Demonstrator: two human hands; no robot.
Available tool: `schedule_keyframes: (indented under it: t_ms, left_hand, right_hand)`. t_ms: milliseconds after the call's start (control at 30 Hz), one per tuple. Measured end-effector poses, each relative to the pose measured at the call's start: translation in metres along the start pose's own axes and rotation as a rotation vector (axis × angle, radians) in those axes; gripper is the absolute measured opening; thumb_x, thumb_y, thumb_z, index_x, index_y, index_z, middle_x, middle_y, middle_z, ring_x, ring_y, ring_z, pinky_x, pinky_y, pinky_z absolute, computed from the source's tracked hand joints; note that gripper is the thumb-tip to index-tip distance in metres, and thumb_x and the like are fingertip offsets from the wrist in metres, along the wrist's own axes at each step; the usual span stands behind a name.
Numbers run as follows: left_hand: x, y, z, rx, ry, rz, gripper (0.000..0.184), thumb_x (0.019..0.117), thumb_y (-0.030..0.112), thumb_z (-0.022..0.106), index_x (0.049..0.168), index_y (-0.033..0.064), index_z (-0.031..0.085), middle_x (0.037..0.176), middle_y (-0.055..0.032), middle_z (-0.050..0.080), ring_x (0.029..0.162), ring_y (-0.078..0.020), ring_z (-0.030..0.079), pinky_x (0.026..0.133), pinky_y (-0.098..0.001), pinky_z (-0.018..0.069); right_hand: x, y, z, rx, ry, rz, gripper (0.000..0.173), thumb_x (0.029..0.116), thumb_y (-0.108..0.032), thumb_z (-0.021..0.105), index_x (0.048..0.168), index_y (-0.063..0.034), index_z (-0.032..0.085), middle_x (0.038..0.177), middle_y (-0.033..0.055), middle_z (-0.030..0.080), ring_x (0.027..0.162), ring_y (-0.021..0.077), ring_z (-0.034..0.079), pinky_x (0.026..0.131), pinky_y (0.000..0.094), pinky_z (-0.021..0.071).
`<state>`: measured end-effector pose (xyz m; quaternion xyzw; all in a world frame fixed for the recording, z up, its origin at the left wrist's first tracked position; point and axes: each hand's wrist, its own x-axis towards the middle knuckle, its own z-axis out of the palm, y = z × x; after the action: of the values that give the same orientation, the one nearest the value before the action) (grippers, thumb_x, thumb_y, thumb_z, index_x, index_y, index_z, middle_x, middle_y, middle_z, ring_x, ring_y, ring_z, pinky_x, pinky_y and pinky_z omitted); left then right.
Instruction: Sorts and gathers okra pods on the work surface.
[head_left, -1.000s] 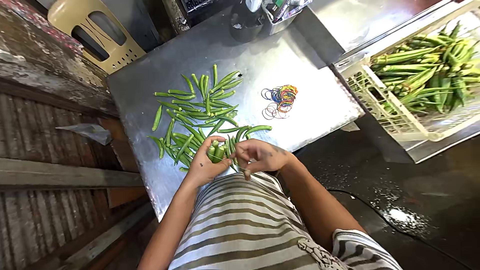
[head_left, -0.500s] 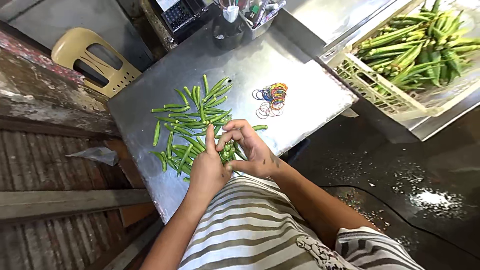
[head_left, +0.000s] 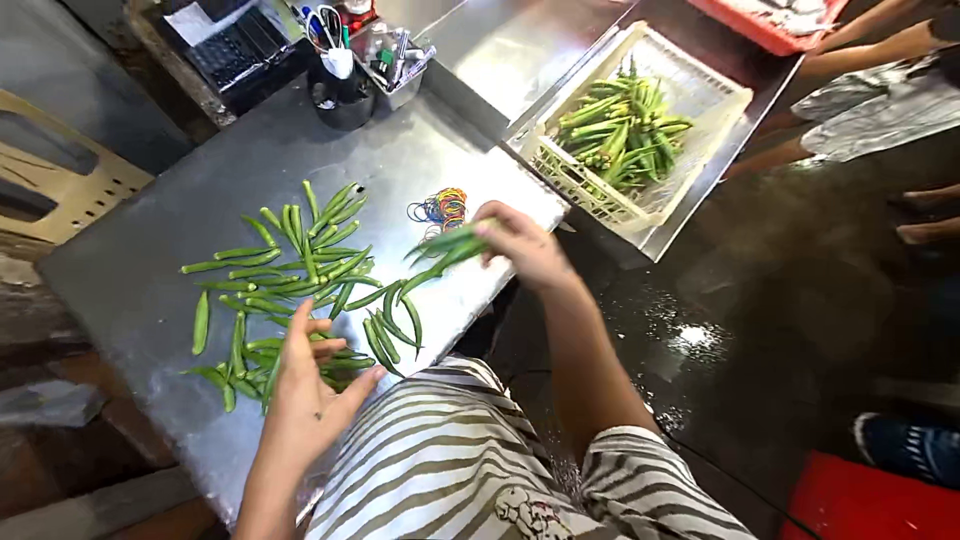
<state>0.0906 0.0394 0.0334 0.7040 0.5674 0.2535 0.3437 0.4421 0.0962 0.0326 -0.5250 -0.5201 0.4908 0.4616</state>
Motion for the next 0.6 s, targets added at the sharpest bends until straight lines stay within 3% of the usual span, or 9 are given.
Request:
schedule_keyframes:
  t_ms: [67,133,233,300,433,500,600]
  left_hand:
    - [-0.004,-0.012,-0.011,-0.024,0.0,-0.074,0.111,0.0768,0.054,0.083,0.159,0.0069,0.024,0.131,-0.0111,0.06,0.1,-0.0155,0.07,0.08,-0.0348,0.0634]
    - [-0.008,-0.026,-0.019,0.005,-0.028,-0.152,0.104,0.0793,0.051,0.081,0.158,0.0085,0.028,0.129,-0.01,0.061,0.094,-0.0143,0.071,0.076,-0.0336,0.0637]
    - [-0.012,-0.04,-0.025,0.052,-0.05,-0.227,0.099,0.0802,0.051,0.079,0.157,0.0115,0.031,0.131,-0.0097,0.061,0.09,-0.0136,0.072,0.073,-0.0326,0.0631]
    - [-0.012,-0.04,-0.025,0.055,-0.059,-0.26,0.095,0.0808,0.05,0.078,0.156,0.0131,0.033,0.131,-0.0093,0.061,0.089,-0.0131,0.072,0.071,-0.032,0.063]
    - [-0.011,-0.035,-0.015,0.038,-0.139,-0.259,0.085,0.0861,0.045,0.077,0.153,0.0088,0.04,0.135,-0.0153,0.058,0.098,-0.0201,0.07,0.078,-0.0384,0.0625]
    - [-0.008,-0.034,-0.012,0.116,-0.211,-0.281,0.084,0.0883,0.046,0.076,0.154,0.0085,0.04,0.142,-0.018,0.054,0.104,-0.0248,0.069,0.085,-0.0426,0.0613]
    - [-0.011,-0.042,-0.012,0.298,-0.309,-0.388,0.085,0.0899,0.051,0.074,0.157,0.0128,0.038,0.149,-0.0196,0.046,0.109,-0.0304,0.067,0.092,-0.049,0.0582]
  right_hand:
    - [0.008,0.0,-0.052,0.005,0.421,0.014,0.028,0.1055,-0.022,0.054,0.125,-0.0021,0.057,0.097,0.0078,0.068,0.073,0.0171,0.068,0.067,0.0386,0.0622]
    - [0.013,0.0,-0.095,-0.004,0.719,-0.036,0.043,0.1062,-0.028,0.056,0.137,0.0005,0.046,0.109,0.012,0.067,0.088,0.0217,0.073,0.081,0.0412,0.065]
    - [0.012,0.0,-0.116,-0.185,0.865,0.026,0.072,0.1003,-0.04,0.064,0.151,-0.0019,0.03,0.127,0.0157,0.063,0.107,0.0212,0.069,0.092,0.0393,0.059]
    - [0.007,0.01,-0.098,-0.303,0.752,0.1,0.073,0.0979,-0.036,0.067,0.152,-0.0019,0.032,0.134,0.0198,0.061,0.111,0.0251,0.068,0.093,0.0432,0.0583]
    - [-0.005,0.05,-0.018,-0.342,0.224,0.215,0.045,0.1026,-0.03,0.062,0.138,-0.003,0.052,0.109,0.0166,0.072,0.089,0.0267,0.073,0.08,0.0469,0.0611]
    - [0.0,0.071,0.026,-0.314,-0.041,0.191,0.039,0.1004,-0.026,0.065,0.131,-0.0027,0.06,0.103,0.0123,0.074,0.087,0.0228,0.073,0.081,0.0448,0.0619]
    - [0.007,0.084,0.085,-0.288,-0.283,0.139,0.034,0.0983,-0.024,0.068,0.127,-0.0069,0.062,0.096,0.0042,0.075,0.081,0.0133,0.072,0.079,0.0354,0.061]
